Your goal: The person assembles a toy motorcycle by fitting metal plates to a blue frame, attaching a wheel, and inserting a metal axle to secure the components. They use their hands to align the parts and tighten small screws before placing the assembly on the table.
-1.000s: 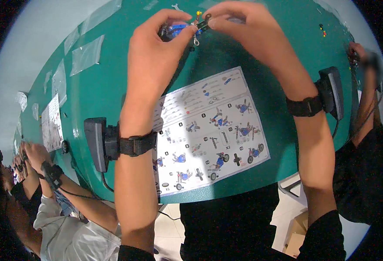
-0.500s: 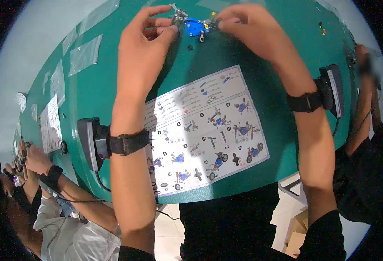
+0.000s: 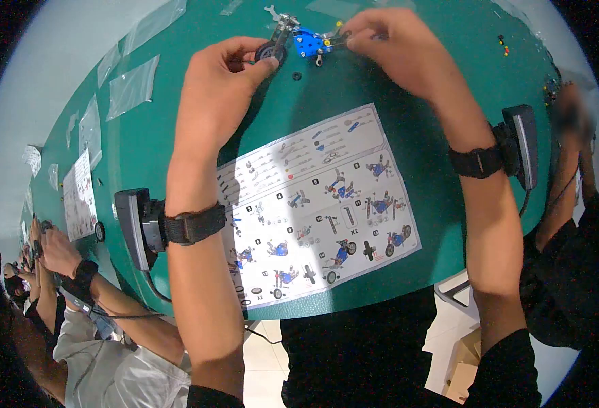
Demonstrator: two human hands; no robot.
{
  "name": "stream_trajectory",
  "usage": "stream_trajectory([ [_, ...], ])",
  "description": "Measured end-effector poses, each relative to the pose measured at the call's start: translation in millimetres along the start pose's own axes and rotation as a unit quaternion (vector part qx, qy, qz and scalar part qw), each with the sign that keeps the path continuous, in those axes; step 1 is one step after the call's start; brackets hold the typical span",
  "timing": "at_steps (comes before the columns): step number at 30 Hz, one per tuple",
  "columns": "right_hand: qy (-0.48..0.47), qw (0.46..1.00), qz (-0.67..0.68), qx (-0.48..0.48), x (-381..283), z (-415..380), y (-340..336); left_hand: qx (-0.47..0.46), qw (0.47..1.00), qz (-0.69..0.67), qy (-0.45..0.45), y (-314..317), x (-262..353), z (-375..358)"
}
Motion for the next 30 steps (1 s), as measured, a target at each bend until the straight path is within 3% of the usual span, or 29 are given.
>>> stream_trajectory([
  [2, -0.010, 1.000, -0.014, 0.007, -4.4, -2.8, -1.8, -0.001, 1.000, -0.006, 0.002, -0.1, 0.3, 0.2],
  [5, 0.048, 0.999, -0.024, 0.001, 0.7, 1.4, -1.0, 0.003, 1.000, 0.007, 0.016, -1.3, 1.3, 0.2],
  [11, 0.003, 0.998, -0.045, 0.040, 16.4, 8.6, 0.5, 0.000, 1.000, 0.008, 0.019, -1.8, 2.5, -0.5],
  [14, 0.047, 0.998, -0.046, 0.008, 1.5, 1.5, -3.0, 0.006, 1.000, 0.009, 0.015, -2.5, 3.5, -1.7],
  [23, 0.055, 0.998, -0.041, 0.008, 5.8, 2.6, -2.5, 0.050, 0.998, -0.021, -0.015, -9.4, 1.5, -0.7],
  [26, -0.074, 0.990, -0.121, 0.019, 19.7, 14.6, 4.4, 0.069, 0.997, -0.029, 0.006, -9.9, 7.4, -2.1],
  [30, -0.130, 0.983, -0.085, 0.094, 24.2, 13.2, -2.4, 0.085, 0.993, -0.071, 0.036, -12.6, 19.1, -2.8],
])
Point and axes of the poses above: each hand's wrist, its own z-axis towards the middle knuckle, its own y-axis out of the palm, x = y × z, the point moved 8 cm from there along z, towards the middle knuckle, and after that the axes turned 2 degrees about y, right-handed, at the moved point
